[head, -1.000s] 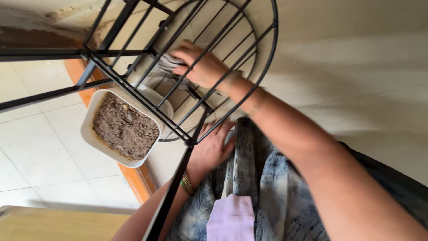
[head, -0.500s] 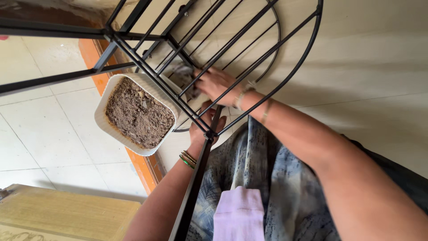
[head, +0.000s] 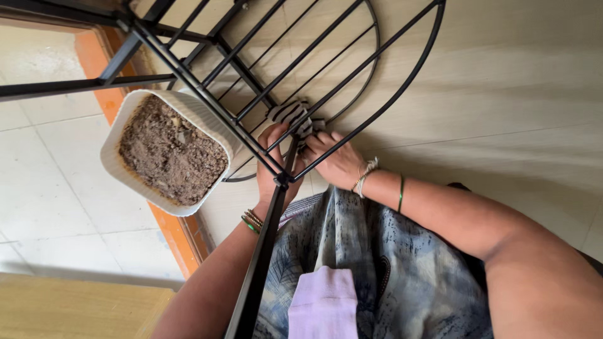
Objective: The person waters a potted plant with a pink pitcher and then wipes down the frame and shelves of a metal plant stand using a small cloth.
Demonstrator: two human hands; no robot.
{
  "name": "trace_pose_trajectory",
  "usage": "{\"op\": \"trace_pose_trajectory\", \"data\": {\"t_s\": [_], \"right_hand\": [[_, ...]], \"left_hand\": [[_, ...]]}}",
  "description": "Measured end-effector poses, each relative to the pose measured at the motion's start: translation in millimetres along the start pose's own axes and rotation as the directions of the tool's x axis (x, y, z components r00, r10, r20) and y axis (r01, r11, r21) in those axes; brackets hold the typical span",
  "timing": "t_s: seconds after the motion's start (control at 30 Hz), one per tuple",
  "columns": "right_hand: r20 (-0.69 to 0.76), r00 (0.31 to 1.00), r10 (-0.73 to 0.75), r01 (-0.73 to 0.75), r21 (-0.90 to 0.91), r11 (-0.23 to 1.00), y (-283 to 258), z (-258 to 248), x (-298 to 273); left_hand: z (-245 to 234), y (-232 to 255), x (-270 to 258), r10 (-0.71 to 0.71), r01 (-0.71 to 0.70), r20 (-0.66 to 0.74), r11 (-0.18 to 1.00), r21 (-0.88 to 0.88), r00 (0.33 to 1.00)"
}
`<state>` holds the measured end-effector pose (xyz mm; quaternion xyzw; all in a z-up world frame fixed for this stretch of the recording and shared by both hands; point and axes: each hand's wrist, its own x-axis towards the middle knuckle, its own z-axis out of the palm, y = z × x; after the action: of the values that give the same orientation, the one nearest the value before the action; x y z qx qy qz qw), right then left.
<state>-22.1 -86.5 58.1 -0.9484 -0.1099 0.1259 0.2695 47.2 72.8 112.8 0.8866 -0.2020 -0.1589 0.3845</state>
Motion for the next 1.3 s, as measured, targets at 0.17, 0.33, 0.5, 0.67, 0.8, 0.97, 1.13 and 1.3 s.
{"op": "trace_pose_trajectory", "data": {"t_s": [0.17, 0.33, 0.5, 0.67, 0.8, 0.97, 1.13, 1.3], "right_hand": [[-0.019, 1.000, -0.009, 0.005, -0.222, 0.975, 67.2, -10.4, -9.6], [-0.156, 0.987, -0.022, -0.018, -0.249, 0.968, 84.0, -21.2, -15.3], [-0.097, 0.978, -0.182, 0.195, 0.142, 0.971, 1.8, 0.6, -0.8], [-0.555, 0.781, -0.288, 0.508, 0.296, 0.809, -39.5, -42.9, -19.8], [-0.582, 0.812, -0.052, 0.432, 0.538, 0.724, -69.0, -58.1, -17.5], [-0.584, 0.812, -0.007, 0.424, 0.581, 0.695, -50.5, -33.1, -9.5], [-0.232, 0.966, 0.115, 0.045, 0.586, 0.809, -24.3, -65.4, -20.7], [0.037, 0.989, -0.144, 0.111, 0.464, 0.879, -47.0, -161.3, -52.7]], "left_hand": [[5.2, -1.3, -7.9, -0.102, 0.148, 0.162, 0.939, -0.310, 0.982], [7.1, -3.1, -7.5, -0.053, 0.068, 0.110, 0.989, -0.134, 0.992], [-2.2, 14.1, 1.0, -0.026, 0.031, 0.069, 0.998, -0.060, 0.997], [-67.5, 90.2, -29.9, -0.213, 0.369, 0.328, 0.748, -0.552, 0.920], [-126.0, 127.9, -17.9, -0.202, 0.266, 0.227, 0.915, -0.304, 0.953], [-132.5, 144.2, -18.7, -0.295, 0.336, 0.163, 0.860, -0.385, 0.942], [-139.0, 190.8, -33.3, -0.129, 0.121, 0.023, 0.838, -0.532, 0.991], [-156.4, 243.5, -67.9, -0.086, 0.057, -0.008, 0.722, -0.689, 0.996]]}}
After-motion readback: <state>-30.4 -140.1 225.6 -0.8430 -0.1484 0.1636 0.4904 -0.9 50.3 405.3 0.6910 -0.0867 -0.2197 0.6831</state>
